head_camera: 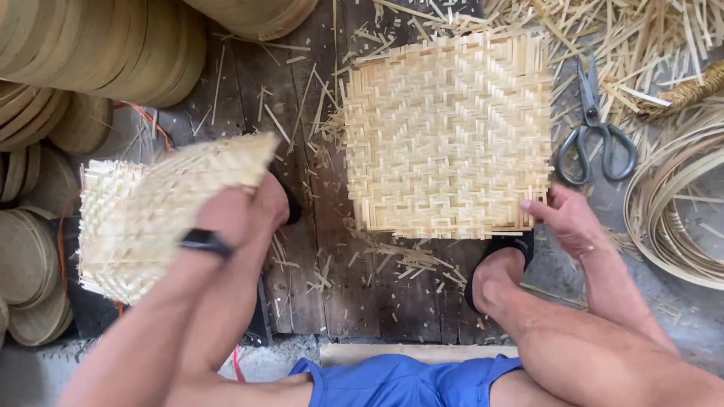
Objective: The recorder uses scissors and a wooden mold to weave and trim bamboo strips into a circular basket or steamer tray structure.
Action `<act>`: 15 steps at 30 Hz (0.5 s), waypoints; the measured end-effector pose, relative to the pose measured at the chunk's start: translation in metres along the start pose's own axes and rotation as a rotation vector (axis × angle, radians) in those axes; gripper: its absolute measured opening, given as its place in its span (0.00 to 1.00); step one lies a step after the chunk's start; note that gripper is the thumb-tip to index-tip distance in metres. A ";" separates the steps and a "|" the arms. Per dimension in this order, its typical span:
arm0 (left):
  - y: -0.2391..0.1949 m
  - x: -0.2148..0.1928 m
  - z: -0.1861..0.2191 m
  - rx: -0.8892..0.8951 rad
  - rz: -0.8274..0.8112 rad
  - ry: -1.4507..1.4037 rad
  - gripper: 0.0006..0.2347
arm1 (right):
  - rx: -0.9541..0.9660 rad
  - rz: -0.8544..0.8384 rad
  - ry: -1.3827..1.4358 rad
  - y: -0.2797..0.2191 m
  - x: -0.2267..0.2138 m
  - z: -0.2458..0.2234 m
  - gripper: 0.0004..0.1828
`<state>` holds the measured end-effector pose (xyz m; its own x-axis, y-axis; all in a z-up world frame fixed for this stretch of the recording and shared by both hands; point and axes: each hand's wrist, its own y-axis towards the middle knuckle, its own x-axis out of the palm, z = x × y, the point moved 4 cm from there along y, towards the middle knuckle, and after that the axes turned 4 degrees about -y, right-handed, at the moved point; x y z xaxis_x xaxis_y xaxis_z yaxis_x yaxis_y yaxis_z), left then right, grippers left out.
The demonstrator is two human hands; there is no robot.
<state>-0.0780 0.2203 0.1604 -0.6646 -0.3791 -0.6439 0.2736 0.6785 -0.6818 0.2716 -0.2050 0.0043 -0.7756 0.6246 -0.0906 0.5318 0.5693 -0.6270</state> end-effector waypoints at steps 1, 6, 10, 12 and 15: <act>-0.004 0.006 -0.016 -0.006 0.011 -0.006 0.51 | 0.005 0.003 0.001 -0.008 0.002 -0.019 0.21; -0.034 0.012 -0.099 -0.041 0.086 -0.043 0.49 | -0.172 0.218 -0.109 0.016 -0.011 -0.053 0.33; -0.069 -0.015 -0.130 -0.082 0.141 -0.081 0.47 | -0.195 0.231 -0.060 0.007 0.011 -0.109 0.24; -0.099 -0.023 -0.143 -0.107 0.167 -0.105 0.47 | -0.493 0.300 -0.083 -0.029 0.018 -0.167 0.08; -0.113 0.006 -0.176 -0.134 0.205 -0.133 0.46 | -0.784 0.383 -0.221 -0.079 0.011 -0.223 0.04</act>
<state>-0.2355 0.2516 0.2948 -0.5055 -0.2987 -0.8095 0.2924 0.8234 -0.4864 0.2972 -0.1240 0.2250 -0.5023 0.7757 -0.3820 0.7838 0.5950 0.1778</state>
